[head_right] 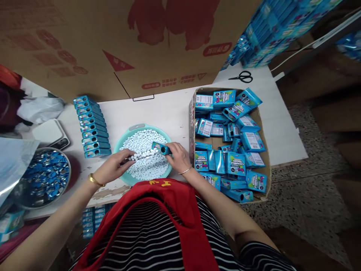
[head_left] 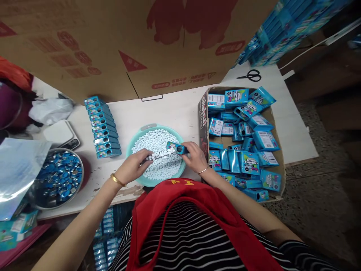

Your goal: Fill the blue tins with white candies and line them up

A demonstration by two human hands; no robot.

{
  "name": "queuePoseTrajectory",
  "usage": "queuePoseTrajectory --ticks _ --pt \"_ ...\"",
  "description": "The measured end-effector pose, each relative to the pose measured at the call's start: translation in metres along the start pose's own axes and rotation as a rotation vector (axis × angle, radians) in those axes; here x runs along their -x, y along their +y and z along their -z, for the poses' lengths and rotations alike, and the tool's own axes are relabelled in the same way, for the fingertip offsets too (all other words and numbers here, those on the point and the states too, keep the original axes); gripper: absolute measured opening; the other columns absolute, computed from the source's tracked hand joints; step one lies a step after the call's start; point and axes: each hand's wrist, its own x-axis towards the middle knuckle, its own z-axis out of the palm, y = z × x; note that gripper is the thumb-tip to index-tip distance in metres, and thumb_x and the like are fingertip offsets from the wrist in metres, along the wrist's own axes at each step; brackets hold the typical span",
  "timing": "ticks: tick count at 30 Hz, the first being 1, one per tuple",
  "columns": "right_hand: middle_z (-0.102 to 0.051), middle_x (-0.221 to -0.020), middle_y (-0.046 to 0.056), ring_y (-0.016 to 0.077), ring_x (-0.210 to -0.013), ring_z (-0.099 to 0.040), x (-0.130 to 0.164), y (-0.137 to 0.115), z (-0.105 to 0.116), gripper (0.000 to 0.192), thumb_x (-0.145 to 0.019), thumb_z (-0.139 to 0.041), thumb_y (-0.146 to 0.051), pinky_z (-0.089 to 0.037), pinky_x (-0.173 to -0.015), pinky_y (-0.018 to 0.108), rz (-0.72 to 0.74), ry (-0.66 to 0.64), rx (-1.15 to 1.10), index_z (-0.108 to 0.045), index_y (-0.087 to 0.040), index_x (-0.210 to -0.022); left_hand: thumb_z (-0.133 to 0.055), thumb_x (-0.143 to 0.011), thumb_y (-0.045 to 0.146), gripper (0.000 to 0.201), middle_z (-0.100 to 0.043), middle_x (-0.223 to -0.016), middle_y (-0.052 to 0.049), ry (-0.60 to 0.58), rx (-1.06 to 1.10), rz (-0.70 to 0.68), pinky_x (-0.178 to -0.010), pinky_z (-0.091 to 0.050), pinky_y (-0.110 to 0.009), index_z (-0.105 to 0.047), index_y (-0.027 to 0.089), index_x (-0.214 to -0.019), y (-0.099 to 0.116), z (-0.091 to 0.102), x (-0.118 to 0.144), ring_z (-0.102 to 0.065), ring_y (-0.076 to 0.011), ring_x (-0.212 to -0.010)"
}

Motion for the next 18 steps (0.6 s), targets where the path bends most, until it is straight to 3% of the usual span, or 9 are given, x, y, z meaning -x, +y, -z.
queuePoseTrajectory --ticks 5,13,16,18 --pt "-0.063 -0.107 0.013 0.0283 -0.102 -0.057 -0.006 -0.015 -0.012 0.034 -0.081 -0.054 -0.014 -0.050 -0.088 0.044 0.064 -0.068 -0.011 -0.055 -0.018 -0.115 -0.042 -0.092 0.024 0.020 -0.063 -0.098 -0.011 -0.180 -0.339 0.062 -0.076 -0.050 -0.037 -0.055 0.016 -0.104 0.044 0.032 -0.014 -0.062 -0.0237 -0.089" --pt "-0.062 -0.107 0.012 0.0274 -0.104 -0.057 -0.006 -0.018 -0.018 0.036 -0.082 -0.054 -0.014 -0.050 -0.088 0.044 0.081 -0.115 -0.041 -0.054 -0.019 -0.117 -0.035 -0.088 0.006 0.025 -0.063 -0.083 -0.011 -0.293 -0.679 0.130 -0.063 -0.047 -0.034 -0.057 0.014 -0.098 0.114 0.047 -0.030 -0.062 -0.0238 -0.076" --pt "-0.062 -0.108 0.013 0.0272 -0.104 -0.057 -0.004 -0.016 -0.019 0.035 -0.083 -0.053 -0.015 -0.049 -0.090 0.044 0.084 -0.093 -0.052 -0.053 -0.019 -0.117 -0.037 -0.089 0.008 0.023 -0.062 -0.082 -0.009 -0.287 -0.700 0.097 -0.065 -0.047 -0.033 -0.059 0.015 -0.093 0.113 0.052 -0.029 -0.062 -0.0231 -0.078" --pt "-0.062 -0.109 0.013 0.0274 -0.104 -0.057 -0.003 -0.012 -0.018 0.035 -0.083 -0.052 -0.014 -0.049 -0.090 0.044 0.069 -0.060 -0.048 -0.053 -0.019 -0.117 -0.039 -0.090 0.013 0.021 -0.062 -0.087 -0.009 -0.221 -0.668 0.111 -0.067 -0.047 -0.033 -0.059 0.016 -0.096 0.090 0.052 -0.025 -0.061 -0.0230 -0.081"
